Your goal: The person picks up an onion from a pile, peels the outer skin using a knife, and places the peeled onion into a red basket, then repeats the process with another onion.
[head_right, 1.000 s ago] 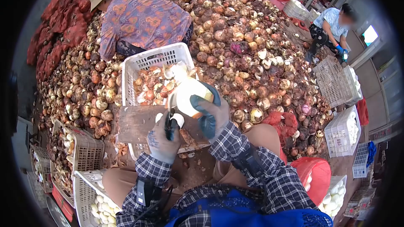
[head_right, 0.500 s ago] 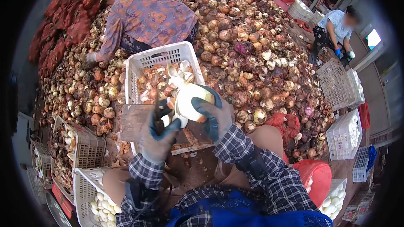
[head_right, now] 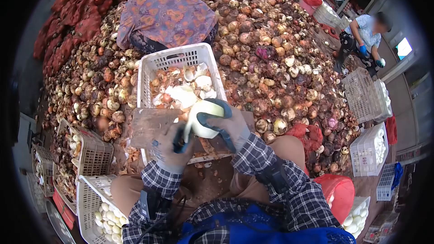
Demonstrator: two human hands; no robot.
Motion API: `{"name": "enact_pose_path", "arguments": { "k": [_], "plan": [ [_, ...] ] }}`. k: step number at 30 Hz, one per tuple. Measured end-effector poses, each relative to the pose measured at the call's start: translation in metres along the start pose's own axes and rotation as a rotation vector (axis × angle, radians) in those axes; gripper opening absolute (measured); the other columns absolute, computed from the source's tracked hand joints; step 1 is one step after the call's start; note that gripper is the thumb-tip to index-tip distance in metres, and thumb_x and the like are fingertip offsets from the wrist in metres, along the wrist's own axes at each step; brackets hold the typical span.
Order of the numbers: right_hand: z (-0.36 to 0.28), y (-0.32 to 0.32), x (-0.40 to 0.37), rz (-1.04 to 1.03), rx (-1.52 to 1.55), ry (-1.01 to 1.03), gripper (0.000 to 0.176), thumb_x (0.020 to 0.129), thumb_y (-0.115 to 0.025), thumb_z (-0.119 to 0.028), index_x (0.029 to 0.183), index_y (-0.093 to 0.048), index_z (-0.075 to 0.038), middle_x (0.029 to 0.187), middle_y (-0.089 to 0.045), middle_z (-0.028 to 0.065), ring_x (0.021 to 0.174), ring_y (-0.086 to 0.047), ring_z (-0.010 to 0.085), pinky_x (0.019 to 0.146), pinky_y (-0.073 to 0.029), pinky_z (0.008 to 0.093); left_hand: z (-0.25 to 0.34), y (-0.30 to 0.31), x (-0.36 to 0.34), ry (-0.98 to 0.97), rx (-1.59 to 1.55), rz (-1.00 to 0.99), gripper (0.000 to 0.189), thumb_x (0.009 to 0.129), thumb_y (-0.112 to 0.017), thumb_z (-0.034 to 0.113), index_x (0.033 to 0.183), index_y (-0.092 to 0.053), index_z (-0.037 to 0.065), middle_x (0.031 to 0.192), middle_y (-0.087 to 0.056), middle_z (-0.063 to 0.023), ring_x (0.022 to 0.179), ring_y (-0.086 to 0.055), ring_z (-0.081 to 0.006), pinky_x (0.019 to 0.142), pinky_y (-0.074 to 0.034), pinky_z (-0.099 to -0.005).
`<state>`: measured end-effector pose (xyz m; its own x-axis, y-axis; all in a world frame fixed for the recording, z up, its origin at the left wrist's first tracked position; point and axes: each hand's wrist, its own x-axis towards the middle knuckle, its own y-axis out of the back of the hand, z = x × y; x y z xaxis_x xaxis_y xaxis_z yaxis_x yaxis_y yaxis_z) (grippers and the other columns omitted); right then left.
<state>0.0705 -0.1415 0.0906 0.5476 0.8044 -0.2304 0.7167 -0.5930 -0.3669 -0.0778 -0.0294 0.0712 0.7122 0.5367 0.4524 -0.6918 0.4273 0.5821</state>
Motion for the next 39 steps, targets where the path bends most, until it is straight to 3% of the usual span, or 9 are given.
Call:
{"name": "enact_pose_path", "arguments": {
  "k": [7, 16, 20, 23, 25, 29, 32, 35, 39],
  "plan": [
    [0.014, 0.009, 0.006, 0.035, -0.11, 0.189, 0.06, 0.065, -0.071, 0.003, 0.122, -0.053, 0.002, 0.107, -0.064, 0.0092, 0.096, -0.062, 0.0142, 0.086, -0.05, 0.0279, -0.001, -0.011, 0.003, 0.022, 0.016, 0.06, 0.048, 0.071, -0.074, 0.022, 0.112, -0.058, 0.003, 0.088, -0.065, -0.0139, 0.074, -0.065, -0.0308, 0.064, -0.052, -0.0382],
    [0.009, 0.009, 0.006, 0.023, -0.087, 0.144, 0.064, 0.061, -0.07, 0.002, 0.123, -0.053, 0.003, 0.108, -0.063, 0.0085, 0.097, -0.06, 0.0139, 0.087, -0.049, 0.0279, -0.002, -0.006, 0.006, 0.052, -0.002, 0.13, 0.037, 0.072, -0.074, 0.018, 0.103, -0.063, 0.003, 0.082, -0.065, -0.0151, 0.069, -0.065, -0.0297, 0.06, -0.052, -0.0361],
    [0.002, 0.008, 0.003, -0.141, -0.149, 0.13, 0.063, 0.063, -0.071, -0.006, 0.122, -0.053, 0.003, 0.109, -0.062, 0.0087, 0.097, -0.059, 0.0147, 0.087, -0.049, 0.0291, -0.032, -0.011, 0.016, 0.459, -0.494, 0.302, 0.015, 0.077, -0.068, 0.008, 0.089, -0.066, -0.001, 0.071, -0.066, -0.0076, 0.062, -0.061, -0.0123, 0.056, -0.048, -0.0263],
    [0.003, 0.0, -0.004, -0.203, -0.002, 0.032, 0.06, 0.071, -0.067, -0.014, 0.125, -0.05, 0.003, 0.111, -0.062, 0.0117, 0.101, -0.06, 0.0195, 0.088, -0.05, 0.033, -0.029, -0.003, 0.027, 0.73, -0.507, 0.117, 0.016, 0.077, -0.068, 0.007, 0.089, -0.065, -0.003, 0.07, -0.065, -0.0048, 0.061, -0.059, -0.0082, 0.054, -0.047, -0.0244],
    [0.011, -0.001, 0.0, -0.157, 0.377, -0.068, 0.06, 0.074, -0.065, -0.016, 0.128, -0.048, 0.003, 0.112, -0.061, 0.013, 0.103, -0.06, 0.0219, 0.089, -0.051, 0.0354, -0.042, -0.017, 0.018, 0.722, -0.729, 0.106, 0.02, 0.081, -0.066, 0.013, 0.093, -0.063, -0.002, 0.07, -0.063, -0.005, 0.056, -0.057, -0.0096, 0.049, -0.046, -0.0247],
    [0.013, 0.009, 0.005, -0.204, 0.335, 0.015, 0.07, 0.071, -0.068, -0.02, 0.133, -0.043, 0.001, 0.118, -0.058, 0.0147, 0.106, -0.06, 0.0246, 0.093, -0.049, 0.0366, -0.034, -0.029, 0.001, 0.833, -1.34, -0.038, 0.033, 0.091, -0.059, 0.029, 0.106, -0.055, 0.001, 0.071, -0.061, -0.0057, 0.048, -0.058, -0.0162, 0.04, -0.05, -0.0274],
    [-0.004, 0.0, 0.007, -0.265, -0.606, 0.465, 0.09, 0.057, -0.079, -0.026, 0.136, -0.042, -0.002, 0.126, -0.053, 0.0166, 0.114, -0.053, 0.0262, 0.099, -0.041, 0.0358, -0.023, -0.04, -0.006, 0.921, -1.596, -0.021, 0.035, 0.094, -0.054, 0.031, 0.11, -0.054, 0.001, 0.081, -0.063, -0.0068, 0.057, -0.062, -0.0166, 0.045, -0.053, -0.0285],
    [-0.015, -0.014, 0.0, -0.16, -1.122, 0.738, 0.092, 0.058, -0.083, -0.029, 0.135, -0.042, 0.0, 0.119, -0.055, 0.0161, 0.108, -0.055, 0.023, 0.097, -0.043, 0.0354, -0.022, -0.043, -0.003, 0.911, -1.597, 0.274, 0.025, 0.091, -0.059, 0.016, 0.108, -0.059, -0.002, 0.094, -0.063, -0.0086, 0.07, -0.061, -0.0153, 0.052, -0.052, -0.0269],
    [0.005, -0.01, 0.002, -0.05, -0.433, 0.272, 0.079, 0.066, -0.081, -0.021, 0.132, -0.044, 0.001, 0.117, -0.057, 0.0129, 0.104, -0.058, 0.0197, 0.091, -0.047, 0.0322, -0.034, -0.028, -0.001, 0.777, -1.511, 0.258, 0.02, 0.087, -0.062, 0.011, 0.101, -0.062, -0.004, 0.08, -0.064, -0.008, 0.059, -0.06, -0.0128, 0.046, -0.048, -0.0256]
  ]
}}
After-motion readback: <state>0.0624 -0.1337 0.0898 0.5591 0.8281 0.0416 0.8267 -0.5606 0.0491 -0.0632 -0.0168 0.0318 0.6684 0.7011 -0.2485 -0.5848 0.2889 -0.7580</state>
